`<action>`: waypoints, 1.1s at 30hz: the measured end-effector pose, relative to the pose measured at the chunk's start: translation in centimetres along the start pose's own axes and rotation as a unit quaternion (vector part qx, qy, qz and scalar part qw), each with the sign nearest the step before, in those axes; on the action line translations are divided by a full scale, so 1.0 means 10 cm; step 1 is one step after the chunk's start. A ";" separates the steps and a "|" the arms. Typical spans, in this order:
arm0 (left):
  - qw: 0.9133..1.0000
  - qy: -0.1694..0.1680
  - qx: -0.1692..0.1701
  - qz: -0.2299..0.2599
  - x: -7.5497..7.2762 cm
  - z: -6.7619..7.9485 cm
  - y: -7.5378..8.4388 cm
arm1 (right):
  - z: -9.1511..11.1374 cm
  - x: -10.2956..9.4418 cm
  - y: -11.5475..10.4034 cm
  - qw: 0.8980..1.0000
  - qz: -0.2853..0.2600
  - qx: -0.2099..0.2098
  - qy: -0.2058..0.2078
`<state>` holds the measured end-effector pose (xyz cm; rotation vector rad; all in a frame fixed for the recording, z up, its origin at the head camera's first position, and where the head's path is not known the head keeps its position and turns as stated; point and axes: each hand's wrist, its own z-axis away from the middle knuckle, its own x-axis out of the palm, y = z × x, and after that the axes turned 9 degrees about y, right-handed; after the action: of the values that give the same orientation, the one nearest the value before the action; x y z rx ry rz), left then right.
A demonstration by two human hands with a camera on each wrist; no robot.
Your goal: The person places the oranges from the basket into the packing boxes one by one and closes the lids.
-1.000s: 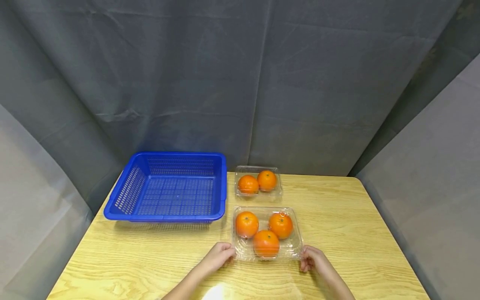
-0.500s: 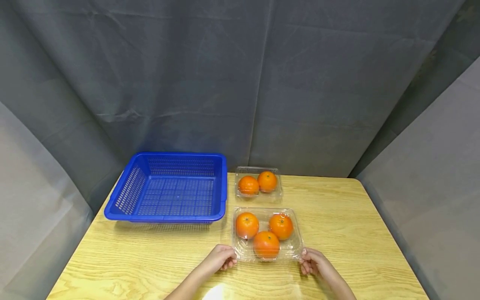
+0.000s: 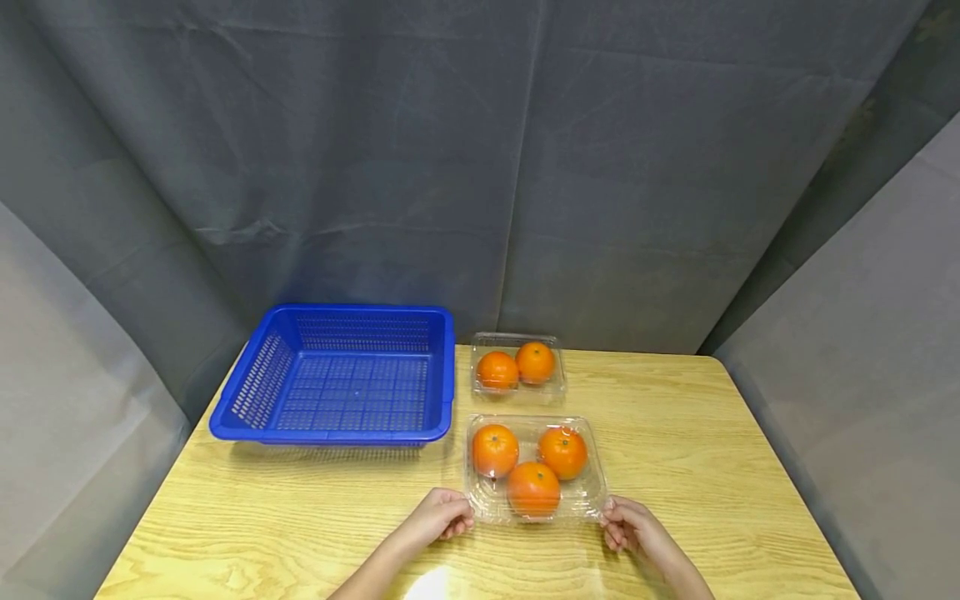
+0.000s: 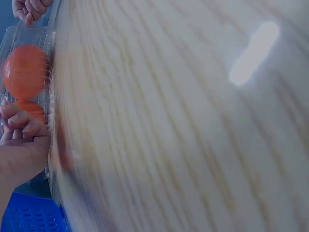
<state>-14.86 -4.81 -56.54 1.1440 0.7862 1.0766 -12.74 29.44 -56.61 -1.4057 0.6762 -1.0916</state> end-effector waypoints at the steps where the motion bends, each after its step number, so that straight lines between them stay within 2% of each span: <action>1: 1.000 0.002 -0.002 0.001 0.00 0.01 0.00 | 0.00 0.00 -0.01 1.000 0.002 0.003 0.002; 5: 1.000 0.014 0.000 0.000 0.02 0.03 0.04 | 0.01 0.02 -0.03 1.000 0.013 0.012 0.013; 7: 0.999 0.031 0.013 -0.010 0.03 0.05 0.06 | 0.01 0.05 -0.05 0.999 0.038 0.012 0.032; 9: 0.997 0.060 0.036 -0.037 0.04 0.05 0.07 | 0.01 0.10 -0.07 0.994 0.078 0.016 0.071; 11: 0.990 0.096 0.067 -0.076 0.06 0.05 0.07 | 0.01 0.16 -0.09 0.984 0.120 0.027 0.132; 14: 0.972 0.146 0.123 -0.139 0.07 0.05 0.04 | 0.01 0.25 -0.10 0.954 0.172 0.036 0.242; 17: 0.945 0.183 0.203 -0.181 0.09 0.04 0.03 | 0.01 0.31 -0.10 0.918 0.240 -0.009 0.316; 19: 0.922 0.205 0.259 -0.204 0.11 0.03 0.02 | 0.01 0.33 -0.09 0.890 0.304 -0.061 0.334; 21: 0.898 0.225 0.300 -0.228 0.12 0.02 0.02 | 0.02 0.34 -0.07 0.857 0.370 -0.118 0.339; 24: 0.873 0.248 0.331 -0.257 0.14 0.02 0.01 | 0.01 0.34 -0.05 0.813 0.439 -0.188 0.332; 25: 0.867 0.253 0.338 -0.266 0.15 0.03 0.01 | 0.01 0.34 -0.04 0.802 0.453 -0.207 0.330; 27: 0.856 0.254 0.351 -0.283 0.15 0.03 0.01 | 0.00 0.33 -0.03 0.783 0.474 -0.243 0.320; 30: 0.842 0.238 0.376 -0.306 0.17 0.04 0.02 | 0.00 0.33 -0.03 0.766 0.487 -0.285 0.307; 33: 0.830 0.212 0.400 -0.326 0.18 0.04 0.02 | -0.01 0.33 -0.02 0.764 0.489 -0.308 0.287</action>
<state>-13.98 -3.17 -56.24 1.1571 1.9462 0.3828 -11.57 26.51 -55.64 -0.9164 2.0856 -0.3962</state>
